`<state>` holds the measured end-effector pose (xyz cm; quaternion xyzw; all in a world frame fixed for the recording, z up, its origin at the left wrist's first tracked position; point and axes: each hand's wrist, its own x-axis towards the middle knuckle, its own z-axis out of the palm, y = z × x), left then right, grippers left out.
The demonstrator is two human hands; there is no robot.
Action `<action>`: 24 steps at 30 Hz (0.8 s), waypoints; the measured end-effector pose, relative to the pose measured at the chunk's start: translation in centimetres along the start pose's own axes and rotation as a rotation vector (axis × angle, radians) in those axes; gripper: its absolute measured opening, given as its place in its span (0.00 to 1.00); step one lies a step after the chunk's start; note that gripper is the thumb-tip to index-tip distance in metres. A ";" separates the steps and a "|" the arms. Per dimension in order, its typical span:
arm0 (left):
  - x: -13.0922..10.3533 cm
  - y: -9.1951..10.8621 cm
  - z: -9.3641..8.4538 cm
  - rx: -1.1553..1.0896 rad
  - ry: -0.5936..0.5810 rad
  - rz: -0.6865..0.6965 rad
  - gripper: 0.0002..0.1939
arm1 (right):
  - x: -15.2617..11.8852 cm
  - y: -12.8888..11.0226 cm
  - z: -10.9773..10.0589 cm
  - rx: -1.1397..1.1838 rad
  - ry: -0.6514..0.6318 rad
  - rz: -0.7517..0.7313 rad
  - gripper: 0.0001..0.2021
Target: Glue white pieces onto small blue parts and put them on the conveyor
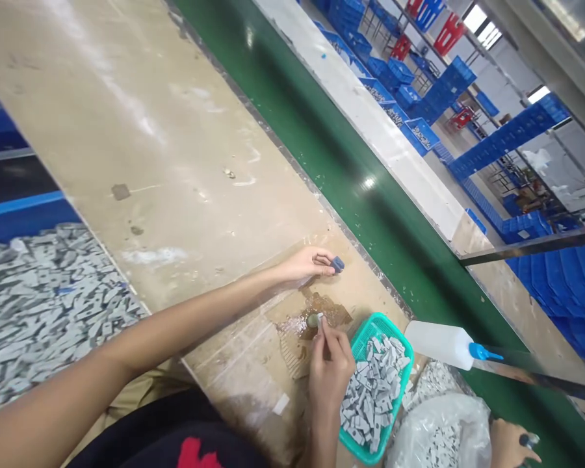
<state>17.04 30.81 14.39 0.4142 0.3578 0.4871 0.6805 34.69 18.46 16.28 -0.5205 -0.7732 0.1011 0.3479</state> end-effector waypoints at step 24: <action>-3.6 -2.1 3.4 -0.104 -0.371 -0.177 0.15 | -1.4 0.1 -1.6 0.086 0.294 0.168 0.14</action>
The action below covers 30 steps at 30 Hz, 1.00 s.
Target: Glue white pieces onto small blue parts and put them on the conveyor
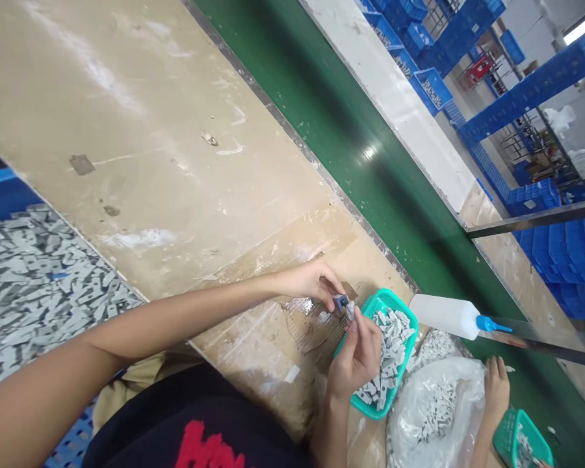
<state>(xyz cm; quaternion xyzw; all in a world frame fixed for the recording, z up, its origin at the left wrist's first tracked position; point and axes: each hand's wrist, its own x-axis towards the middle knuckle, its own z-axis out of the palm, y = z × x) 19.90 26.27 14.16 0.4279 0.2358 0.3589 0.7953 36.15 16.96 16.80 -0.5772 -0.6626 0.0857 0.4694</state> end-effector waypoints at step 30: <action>-0.6 -0.4 0.8 0.191 0.101 0.037 0.13 | 0.8 0.5 0.1 0.115 -0.186 0.071 0.18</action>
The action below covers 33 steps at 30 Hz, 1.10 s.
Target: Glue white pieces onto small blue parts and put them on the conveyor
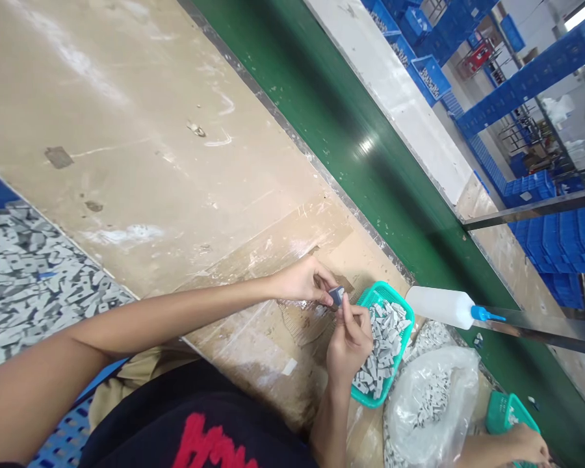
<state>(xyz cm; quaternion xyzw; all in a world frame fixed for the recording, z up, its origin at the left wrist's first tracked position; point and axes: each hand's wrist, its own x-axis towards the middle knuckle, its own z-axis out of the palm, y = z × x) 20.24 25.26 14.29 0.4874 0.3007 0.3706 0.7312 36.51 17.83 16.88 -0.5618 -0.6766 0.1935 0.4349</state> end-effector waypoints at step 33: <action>-0.7 4.2 -0.5 -0.949 0.109 -0.136 0.09 | -15.4 -0.1 -4.4 -0.345 0.861 0.187 0.16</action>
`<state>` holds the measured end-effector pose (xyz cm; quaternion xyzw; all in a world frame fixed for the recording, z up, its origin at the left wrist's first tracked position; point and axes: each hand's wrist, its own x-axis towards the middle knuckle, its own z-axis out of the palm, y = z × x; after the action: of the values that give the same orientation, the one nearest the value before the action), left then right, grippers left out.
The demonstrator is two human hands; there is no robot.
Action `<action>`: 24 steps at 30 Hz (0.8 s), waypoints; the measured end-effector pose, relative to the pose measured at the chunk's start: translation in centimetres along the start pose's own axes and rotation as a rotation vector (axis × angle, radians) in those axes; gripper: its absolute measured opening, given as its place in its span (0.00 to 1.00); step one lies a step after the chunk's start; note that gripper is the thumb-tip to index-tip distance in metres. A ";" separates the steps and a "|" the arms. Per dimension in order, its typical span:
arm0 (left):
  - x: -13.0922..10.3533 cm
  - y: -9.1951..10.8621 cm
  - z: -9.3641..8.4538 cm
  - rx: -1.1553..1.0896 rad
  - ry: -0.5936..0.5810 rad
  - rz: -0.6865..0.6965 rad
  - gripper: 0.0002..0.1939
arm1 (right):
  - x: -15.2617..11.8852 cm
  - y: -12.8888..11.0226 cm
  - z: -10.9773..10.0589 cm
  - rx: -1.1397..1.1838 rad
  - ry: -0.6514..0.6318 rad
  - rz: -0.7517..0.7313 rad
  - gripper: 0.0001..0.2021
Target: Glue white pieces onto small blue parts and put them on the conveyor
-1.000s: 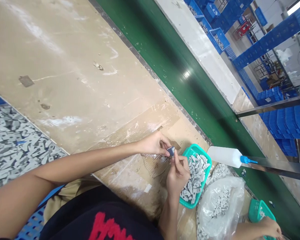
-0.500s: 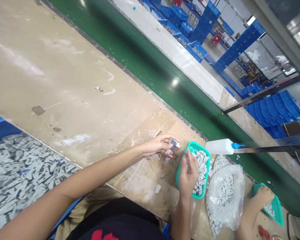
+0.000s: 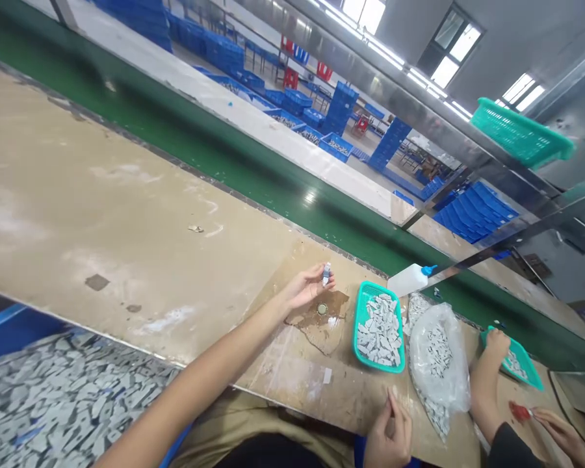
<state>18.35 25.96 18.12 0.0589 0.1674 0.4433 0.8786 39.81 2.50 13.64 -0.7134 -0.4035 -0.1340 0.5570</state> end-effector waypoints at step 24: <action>0.4 1.6 0.0 -0.010 0.112 0.140 0.16 | -3.9 4.2 1.0 -0.191 -0.047 0.018 0.19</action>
<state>17.35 27.28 18.40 0.0412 0.2097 0.5072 0.8349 40.15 1.50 7.91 -0.7698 -0.3954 -0.1503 0.4781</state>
